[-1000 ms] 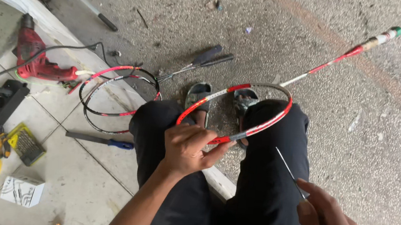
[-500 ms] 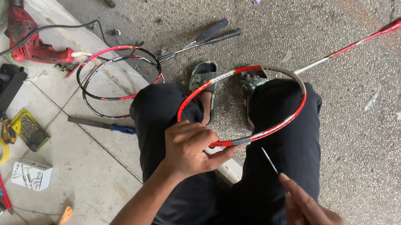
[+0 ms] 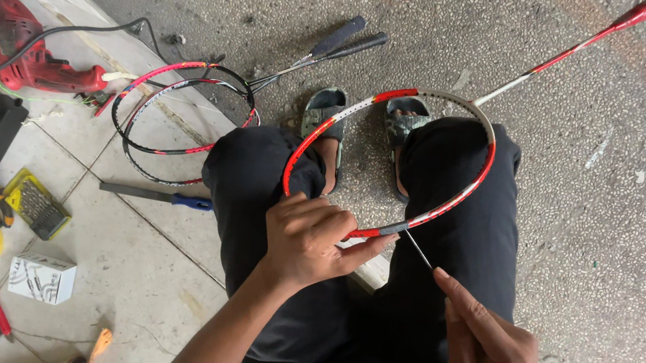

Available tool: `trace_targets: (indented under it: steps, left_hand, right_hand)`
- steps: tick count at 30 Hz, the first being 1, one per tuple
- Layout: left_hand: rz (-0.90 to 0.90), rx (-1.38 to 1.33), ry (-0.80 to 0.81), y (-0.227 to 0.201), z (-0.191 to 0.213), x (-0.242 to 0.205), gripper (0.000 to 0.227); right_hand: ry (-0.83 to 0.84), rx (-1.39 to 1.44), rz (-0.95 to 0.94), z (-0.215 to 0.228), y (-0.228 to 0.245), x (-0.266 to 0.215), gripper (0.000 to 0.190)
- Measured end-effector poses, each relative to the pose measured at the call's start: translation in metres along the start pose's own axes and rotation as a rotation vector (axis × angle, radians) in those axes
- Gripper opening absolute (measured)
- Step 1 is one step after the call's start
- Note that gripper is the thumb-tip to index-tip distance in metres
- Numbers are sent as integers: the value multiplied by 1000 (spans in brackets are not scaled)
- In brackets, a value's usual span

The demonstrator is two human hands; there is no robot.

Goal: The person uses a screwdriver to pry and remove the outer frame from several badminton racket heads. They work on each racket one at a time, separating the frame pieces and setting them aside on the floor.

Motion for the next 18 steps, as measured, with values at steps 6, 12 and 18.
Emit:
trace_targets:
  steps: [6,12,18]
  left_hand:
    - [-53,40,112,-8,-5,-7,51]
    - [18,-32,420,-6,-35,-30,24]
    - [-11,-68,339,-3,-31,-27,32]
  right_hand:
    - [5,-115,-125,-1,-1,-11,36]
    - [21,-137,-120,-17,-14,-17,38]
    - [-95,-177,-58,-22,-14,-14,30]
Point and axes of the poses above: each hand's wrist, its own x-axis towards the middle knuckle, its own z-axis out of the back of the hand, y = z × x, the point moved 7 cm from there along x, towards the middle knuckle, and after that the axes turned 1 degree about y, right-handed, at the moved point
